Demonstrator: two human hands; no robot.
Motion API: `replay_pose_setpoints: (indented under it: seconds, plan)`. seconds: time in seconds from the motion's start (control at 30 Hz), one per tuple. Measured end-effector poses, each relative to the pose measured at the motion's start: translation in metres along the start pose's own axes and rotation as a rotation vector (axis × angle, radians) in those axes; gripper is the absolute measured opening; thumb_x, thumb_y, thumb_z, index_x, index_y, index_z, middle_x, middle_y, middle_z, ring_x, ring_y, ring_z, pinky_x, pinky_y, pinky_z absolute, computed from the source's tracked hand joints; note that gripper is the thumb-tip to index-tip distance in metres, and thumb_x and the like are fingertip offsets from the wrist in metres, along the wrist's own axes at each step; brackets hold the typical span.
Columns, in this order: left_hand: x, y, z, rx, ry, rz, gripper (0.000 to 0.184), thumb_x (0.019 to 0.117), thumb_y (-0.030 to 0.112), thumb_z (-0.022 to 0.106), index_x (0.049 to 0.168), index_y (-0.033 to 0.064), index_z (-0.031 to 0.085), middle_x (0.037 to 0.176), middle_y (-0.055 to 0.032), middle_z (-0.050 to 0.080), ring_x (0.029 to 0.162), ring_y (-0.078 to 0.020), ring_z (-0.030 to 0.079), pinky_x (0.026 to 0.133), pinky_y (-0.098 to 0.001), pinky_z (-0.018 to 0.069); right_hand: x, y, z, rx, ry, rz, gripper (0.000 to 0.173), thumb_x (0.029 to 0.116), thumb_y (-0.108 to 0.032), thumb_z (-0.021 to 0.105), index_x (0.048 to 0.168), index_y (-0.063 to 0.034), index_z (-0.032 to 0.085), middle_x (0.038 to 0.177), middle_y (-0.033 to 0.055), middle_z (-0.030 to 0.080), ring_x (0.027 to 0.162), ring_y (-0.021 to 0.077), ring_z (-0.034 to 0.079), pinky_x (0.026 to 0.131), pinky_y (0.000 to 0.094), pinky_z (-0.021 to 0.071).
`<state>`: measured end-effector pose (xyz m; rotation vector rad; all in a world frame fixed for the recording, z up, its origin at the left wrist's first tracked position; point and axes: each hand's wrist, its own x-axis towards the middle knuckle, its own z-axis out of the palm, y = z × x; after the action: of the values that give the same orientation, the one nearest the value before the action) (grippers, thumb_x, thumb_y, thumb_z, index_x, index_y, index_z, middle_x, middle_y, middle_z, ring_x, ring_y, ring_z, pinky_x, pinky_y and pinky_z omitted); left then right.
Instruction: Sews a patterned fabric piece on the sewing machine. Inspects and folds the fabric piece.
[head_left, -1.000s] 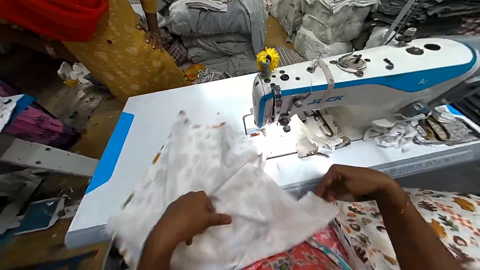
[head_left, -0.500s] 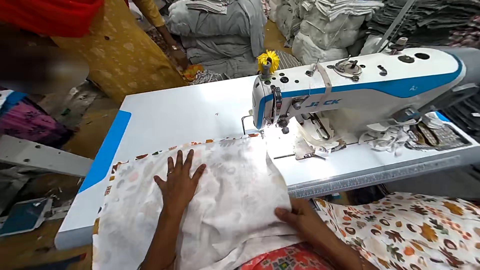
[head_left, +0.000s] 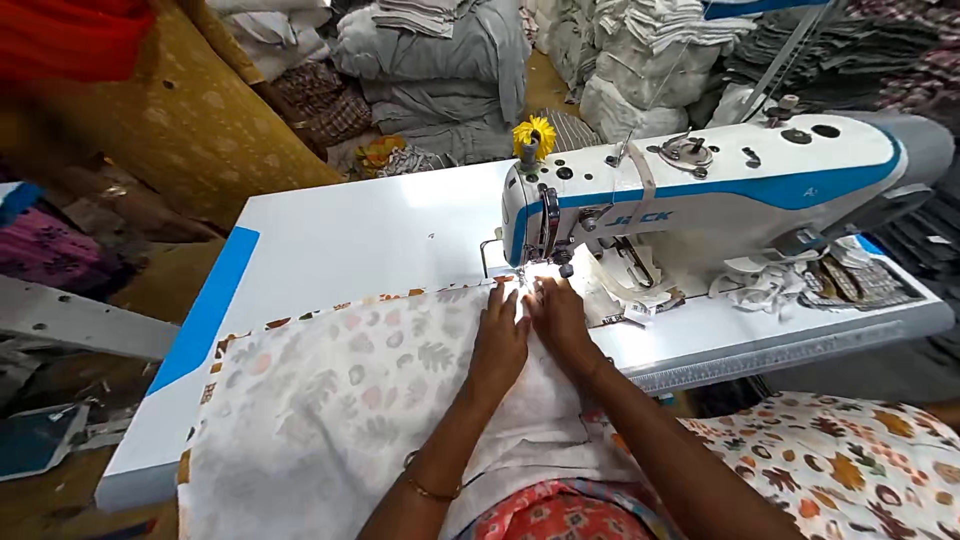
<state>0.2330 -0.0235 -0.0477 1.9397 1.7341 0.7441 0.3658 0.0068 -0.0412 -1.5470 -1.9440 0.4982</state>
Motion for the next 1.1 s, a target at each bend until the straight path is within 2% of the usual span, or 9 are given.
replay_pose_setpoints:
  seconds: [0.23, 0.37, 0.53, 0.6, 0.67, 0.77, 0.87, 1.0, 1.1]
  plan:
    - [-0.019, -0.012, 0.019, 0.348, 0.050, 0.074, 0.050, 0.1006, 0.018, 0.050, 0.150, 0.0205, 0.054, 0.161, -0.0166, 0.041, 0.149, -0.0439, 0.036, 0.107, -0.0796, 0.0259, -0.023, -0.002, 0.023, -0.123, 0.085, -0.100, 0.011, 0.0925, -0.003, 0.069, 0.093, 0.0073, 0.072, 0.090, 0.0217, 0.064, 0.075, 0.0316, 0.069, 0.067, 0.0415, 0.0602]
    - [-0.016, -0.020, 0.022, 0.293, 0.056, 0.203, 0.047, 0.0989, 0.018, 0.049, 0.143, 0.0073, 0.060, 0.154, -0.0143, 0.051, 0.146, -0.0383, 0.044, 0.110, -0.0717, 0.0338, -0.030, 0.001, 0.025, -0.124, 0.148, -0.128, 0.009, 0.0894, -0.002, 0.072, 0.088, 0.0064, 0.070, 0.088, 0.0203, 0.064, 0.070, 0.0295, 0.068, 0.062, 0.0389, 0.0597]
    - [-0.035, -0.006, 0.019, 0.365, 0.025, 0.101, 0.053, 0.1000, 0.028, 0.042, 0.151, 0.0173, 0.054, 0.160, -0.0201, 0.041, 0.147, -0.0485, 0.036, 0.100, -0.0885, 0.0197, -0.036, 0.005, 0.024, -0.129, 0.174, -0.155, 0.007, 0.0886, -0.001, 0.072, 0.087, 0.0059, 0.071, 0.085, 0.0181, 0.064, 0.068, 0.0265, 0.068, 0.060, 0.0356, 0.0593]
    - [-0.024, -0.026, 0.014, 0.340, 0.055, 0.224, 0.053, 0.0988, 0.039, 0.044, 0.145, 0.0208, 0.060, 0.157, -0.0188, 0.047, 0.146, -0.0456, 0.040, 0.103, -0.0855, 0.0217, -0.036, 0.005, 0.025, -0.118, 0.183, -0.159, 0.006, 0.0872, 0.000, 0.071, 0.086, 0.0061, 0.070, 0.084, 0.0179, 0.063, 0.067, 0.0266, 0.067, 0.059, 0.0357, 0.0592]
    - [-0.020, -0.033, 0.011, 0.306, 0.008, 0.323, 0.057, 0.0966, 0.042, 0.050, 0.144, 0.0116, 0.060, 0.154, -0.0164, 0.050, 0.146, -0.0390, 0.043, 0.109, -0.0789, 0.0277, -0.037, 0.004, 0.022, -0.119, 0.168, -0.155, 0.007, 0.0867, 0.000, 0.072, 0.086, 0.0062, 0.070, 0.083, 0.0180, 0.064, 0.067, 0.0271, 0.068, 0.060, 0.0364, 0.0596]
    - [-0.042, -0.009, 0.015, 0.342, -0.068, 0.199, 0.068, 0.0977, 0.043, 0.044, 0.153, 0.0030, 0.047, 0.162, -0.0212, 0.038, 0.150, -0.0445, 0.033, 0.105, -0.0848, 0.0204, -0.041, 0.003, 0.019, -0.132, 0.134, -0.158, 0.007, 0.0868, -0.002, 0.073, 0.087, 0.0051, 0.072, 0.086, 0.0181, 0.067, 0.070, 0.0274, 0.070, 0.062, 0.0368, 0.0603]
    - [-0.038, -0.020, 0.015, 0.334, -0.010, 0.242, 0.064, 0.0972, 0.046, 0.045, 0.151, 0.0119, 0.052, 0.160, -0.0247, 0.039, 0.148, -0.0474, 0.036, 0.104, -0.0850, 0.0227, -0.043, 0.006, 0.022, -0.131, 0.172, -0.173, 0.007, 0.0865, -0.001, 0.072, 0.088, 0.0057, 0.073, 0.087, 0.0182, 0.066, 0.068, 0.0268, 0.069, 0.060, 0.0363, 0.0600]
    - [-0.024, -0.035, -0.005, 0.223, -0.043, 0.462, 0.058, 0.0932, 0.050, 0.062, 0.131, 0.0073, 0.070, 0.142, -0.0153, 0.062, 0.139, -0.0356, 0.053, 0.108, -0.0677, 0.0418, -0.042, 0.007, 0.019, -0.109, 0.141, -0.153, 0.008, 0.0881, -0.003, 0.072, 0.089, 0.0054, 0.072, 0.087, 0.0177, 0.067, 0.070, 0.0271, 0.070, 0.062, 0.0374, 0.0607]
    - [-0.031, -0.023, -0.012, 0.227, -0.070, 0.517, 0.035, 0.0932, 0.027, 0.065, 0.114, 0.0017, 0.076, 0.124, -0.0154, 0.072, 0.127, -0.0358, 0.063, 0.103, -0.0620, 0.0494, -0.042, 0.009, 0.020, -0.098, 0.131, -0.146, 0.008, 0.0881, -0.003, 0.072, 0.088, 0.0053, 0.072, 0.086, 0.0181, 0.067, 0.069, 0.0273, 0.070, 0.062, 0.0378, 0.0607]
